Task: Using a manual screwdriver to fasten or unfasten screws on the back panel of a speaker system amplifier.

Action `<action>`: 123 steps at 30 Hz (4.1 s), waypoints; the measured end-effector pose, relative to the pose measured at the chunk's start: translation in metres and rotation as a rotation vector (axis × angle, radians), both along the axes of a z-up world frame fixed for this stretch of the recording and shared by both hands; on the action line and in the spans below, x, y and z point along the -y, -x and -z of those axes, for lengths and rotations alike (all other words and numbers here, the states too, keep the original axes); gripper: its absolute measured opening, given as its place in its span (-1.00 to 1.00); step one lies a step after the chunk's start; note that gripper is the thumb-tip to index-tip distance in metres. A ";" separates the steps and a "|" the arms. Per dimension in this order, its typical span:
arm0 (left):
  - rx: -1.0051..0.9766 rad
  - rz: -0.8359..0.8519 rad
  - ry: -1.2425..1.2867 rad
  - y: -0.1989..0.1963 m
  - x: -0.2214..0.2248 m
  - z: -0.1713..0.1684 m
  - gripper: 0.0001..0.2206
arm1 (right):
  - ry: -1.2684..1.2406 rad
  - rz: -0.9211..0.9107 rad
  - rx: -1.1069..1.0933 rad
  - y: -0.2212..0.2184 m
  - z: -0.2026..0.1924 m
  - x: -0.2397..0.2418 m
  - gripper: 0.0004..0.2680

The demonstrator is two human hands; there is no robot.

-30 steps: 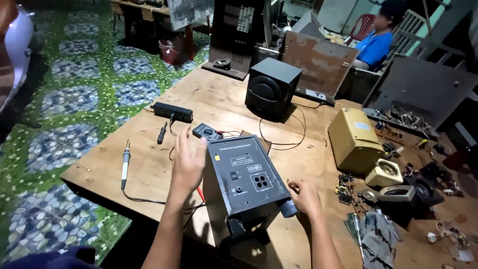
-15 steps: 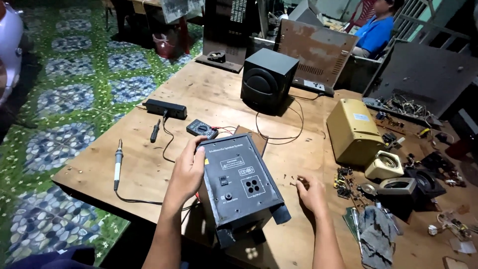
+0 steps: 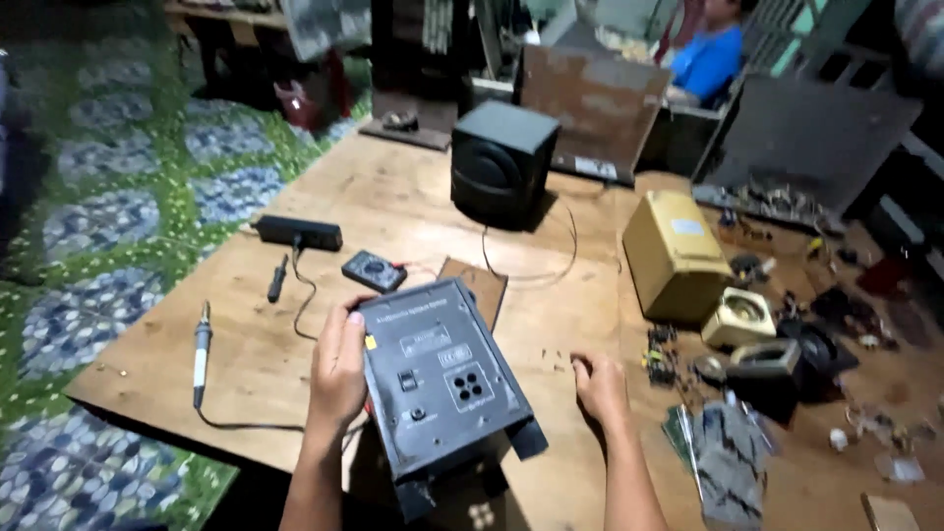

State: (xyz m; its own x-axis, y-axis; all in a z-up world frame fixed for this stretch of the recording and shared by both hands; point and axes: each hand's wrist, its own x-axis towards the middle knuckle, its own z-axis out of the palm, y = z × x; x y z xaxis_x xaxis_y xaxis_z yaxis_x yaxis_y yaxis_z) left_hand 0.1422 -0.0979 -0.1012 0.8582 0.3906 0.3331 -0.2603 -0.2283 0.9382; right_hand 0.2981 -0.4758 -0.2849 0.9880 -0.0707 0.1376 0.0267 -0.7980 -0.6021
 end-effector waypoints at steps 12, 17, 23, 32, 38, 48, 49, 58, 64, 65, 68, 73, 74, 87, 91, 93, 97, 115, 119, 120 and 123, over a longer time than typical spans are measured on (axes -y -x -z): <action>-0.011 -0.007 0.007 0.014 0.006 -0.005 -0.66 | -0.054 0.010 -0.018 0.023 -0.011 0.002 -0.83; -0.012 -0.005 0.004 0.012 0.005 -0.009 -0.66 | -0.061 0.025 -0.002 0.025 -0.012 0.003 -0.82; -0.138 -0.053 -0.053 0.011 0.004 -0.008 -0.63 | -0.039 -0.068 -0.078 0.033 -0.028 -0.003 -0.76; -0.155 -0.049 -0.049 0.014 0.006 -0.010 -0.64 | -0.069 -0.149 -0.171 0.042 -0.047 0.000 -0.74; -0.141 -0.062 -0.053 0.017 0.007 -0.010 -0.64 | 0.037 -0.119 -0.090 0.036 -0.024 0.003 -0.90; 0.119 -0.019 0.003 0.014 0.001 -0.003 -0.65 | -0.310 0.010 0.240 0.053 -0.067 -0.022 -0.87; 0.135 -0.011 0.005 0.013 0.000 -0.003 -0.66 | -0.426 0.009 0.261 0.057 -0.077 -0.029 -0.87; 0.139 0.017 0.061 0.014 -0.002 0.002 -0.68 | -0.559 -0.320 0.345 0.085 -0.179 -0.085 -0.87; 0.091 0.016 0.116 0.014 0.001 0.012 -0.62 | -0.318 -0.703 0.377 0.078 -0.242 -0.147 -0.87; 0.095 0.015 0.116 0.013 0.000 0.014 -0.62 | -0.317 -0.704 0.381 0.077 -0.246 -0.158 -0.87; 0.075 0.028 0.078 0.012 -0.003 0.013 -0.66 | -0.203 -0.928 0.407 0.073 -0.259 -0.191 -0.86; 0.027 0.045 0.050 0.014 -0.005 0.014 -0.68 | -0.005 -1.136 0.410 0.061 -0.253 -0.233 -0.86; 0.030 0.039 0.052 0.015 -0.006 0.011 -0.68 | -0.002 -1.142 0.411 0.055 -0.249 -0.236 -0.86; 0.009 0.056 -0.005 0.015 -0.007 0.013 -0.64 | 0.235 -1.128 0.565 0.035 -0.228 -0.239 -0.91; -0.007 0.059 -0.005 0.018 -0.007 0.007 -0.62 | 0.289 -1.121 0.513 0.033 -0.229 -0.237 -0.90; 0.006 0.061 0.001 0.018 -0.006 0.009 -0.62 | 0.282 -1.123 0.498 0.037 -0.233 -0.236 -0.89; 0.016 0.061 0.012 0.016 -0.006 0.012 -0.62 | 0.279 -1.112 0.450 0.038 -0.236 -0.233 -0.88; -0.035 0.067 0.016 0.020 -0.007 0.004 -0.60 | 0.252 -1.096 0.336 0.042 -0.240 -0.242 -0.90; -0.022 0.065 0.025 0.021 -0.007 0.005 -0.61 | 0.250 -1.103 0.358 0.045 -0.244 -0.241 -0.90; -0.021 0.066 0.026 0.021 -0.007 0.006 -0.60 | 0.256 -1.113 0.345 0.044 -0.244 -0.241 -0.90; -0.017 0.070 0.019 0.019 -0.007 0.005 -0.60 | 0.264 -1.119 0.350 0.045 -0.245 -0.241 -0.90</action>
State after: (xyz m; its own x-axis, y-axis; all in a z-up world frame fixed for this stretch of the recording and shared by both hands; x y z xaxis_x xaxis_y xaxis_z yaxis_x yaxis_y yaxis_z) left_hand 0.1229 -0.0913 -0.1064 0.8891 0.3352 0.3119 -0.2595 -0.1923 0.9464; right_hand 0.2530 -0.2345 -0.0398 0.3901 0.8734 0.2915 0.9130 -0.3259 -0.2453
